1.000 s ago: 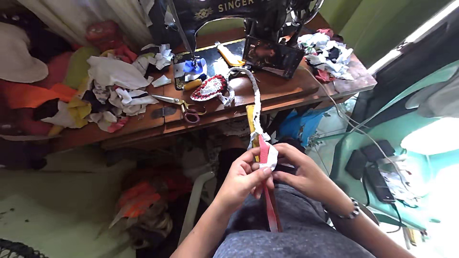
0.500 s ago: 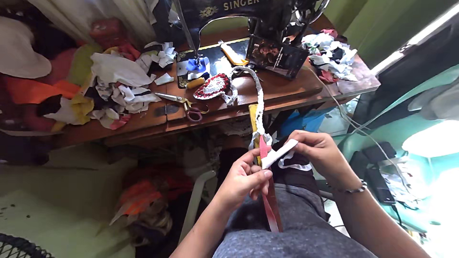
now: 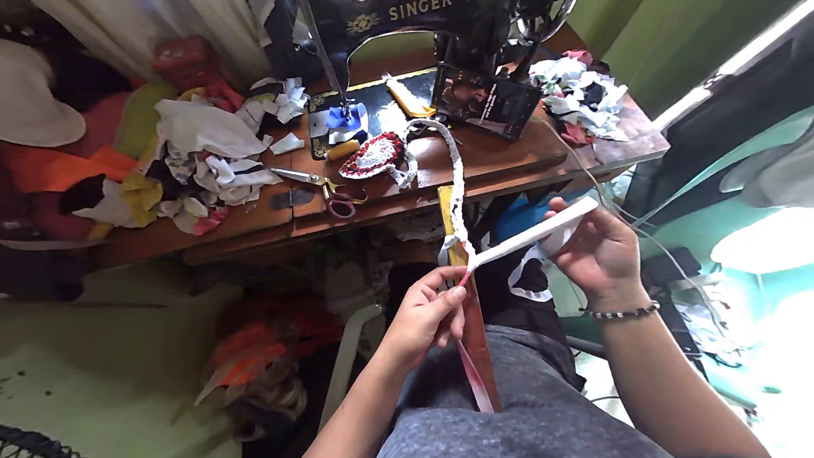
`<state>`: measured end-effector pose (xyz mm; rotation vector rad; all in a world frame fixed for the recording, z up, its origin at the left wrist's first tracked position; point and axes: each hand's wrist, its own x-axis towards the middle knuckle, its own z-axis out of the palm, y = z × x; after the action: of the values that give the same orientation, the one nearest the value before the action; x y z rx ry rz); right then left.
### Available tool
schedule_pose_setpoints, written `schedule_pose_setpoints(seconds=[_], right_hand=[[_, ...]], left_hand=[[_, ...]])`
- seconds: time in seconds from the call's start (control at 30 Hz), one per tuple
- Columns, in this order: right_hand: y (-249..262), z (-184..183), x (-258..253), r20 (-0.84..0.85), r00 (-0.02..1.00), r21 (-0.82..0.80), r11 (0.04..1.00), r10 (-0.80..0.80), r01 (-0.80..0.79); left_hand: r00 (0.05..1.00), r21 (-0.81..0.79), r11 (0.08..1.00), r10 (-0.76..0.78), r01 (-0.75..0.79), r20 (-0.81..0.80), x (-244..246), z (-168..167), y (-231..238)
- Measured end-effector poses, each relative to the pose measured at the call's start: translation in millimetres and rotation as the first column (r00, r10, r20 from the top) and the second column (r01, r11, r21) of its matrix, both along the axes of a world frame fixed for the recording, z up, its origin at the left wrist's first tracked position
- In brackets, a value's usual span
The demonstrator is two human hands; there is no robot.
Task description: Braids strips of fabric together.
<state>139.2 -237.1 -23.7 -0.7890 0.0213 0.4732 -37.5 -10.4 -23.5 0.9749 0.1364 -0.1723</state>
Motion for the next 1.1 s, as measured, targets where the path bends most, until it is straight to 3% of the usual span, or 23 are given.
schedule_pose_setpoints(seconds=[0.07, 0.13, 0.2, 0.3, 0.4, 0.47, 0.6, 0.9, 1.0, 1.1], right_hand=[[0, -10, -6, 0.092, 0.986, 0.158, 0.975, 0.141, -0.154], [4, -13, -9, 0.234, 0.935, 0.216, 0.924, 0.266, -0.317], [10, -10, -13, 0.325, 0.869, 0.166, 0.883, 0.372, -0.44], [17, -4, -22, 0.308, 0.786, -0.086, 0.839, 0.536, -0.538], [29, -1, -31, 0.301, 0.752, -0.508, 0.766, 0.586, -0.394], [36, -1, -32, 0.384, 0.684, -0.653, 0.706, 0.621, -0.275], [40, -4, -28, 0.527, 0.587, -0.671, 0.725, 0.614, -0.155], [47, -5, 3, 0.673, 0.601, -0.708, 0.609, 0.431, 0.357], [46, -10, 8, 0.635, 0.673, -0.682, 0.685, 0.379, 0.257], [44, -8, 2, 0.514, 0.748, -0.59, 0.806, 0.42, -0.047]], left_hand=[[1.0, 0.009, 1.0, 0.016, -0.015, -0.021, 4, 5, -2], [0.999, 0.0, 0.999, 0.034, -0.034, -0.028, 10, 11, -3], [0.999, -0.024, 0.998, 0.05, -0.05, -0.016, 14, 14, -3], [0.998, -0.049, 0.996, 0.068, -0.069, -0.018, 19, 14, -5], [0.996, -0.095, 0.992, 0.079, -0.082, -0.039, 22, 15, -6], [0.995, -0.126, 0.988, 0.087, -0.092, -0.049, 22, 14, -6], [0.992, -0.127, 0.985, 0.107, -0.114, -0.062, 22, 12, -6], [0.996, -0.12, 0.989, 0.078, -0.081, -0.033, 20, 9, -2], [0.996, -0.114, 0.99, 0.074, -0.078, -0.042, 20, 8, 1], [0.997, -0.091, 0.994, 0.059, -0.064, -0.055, 22, 8, 1]])
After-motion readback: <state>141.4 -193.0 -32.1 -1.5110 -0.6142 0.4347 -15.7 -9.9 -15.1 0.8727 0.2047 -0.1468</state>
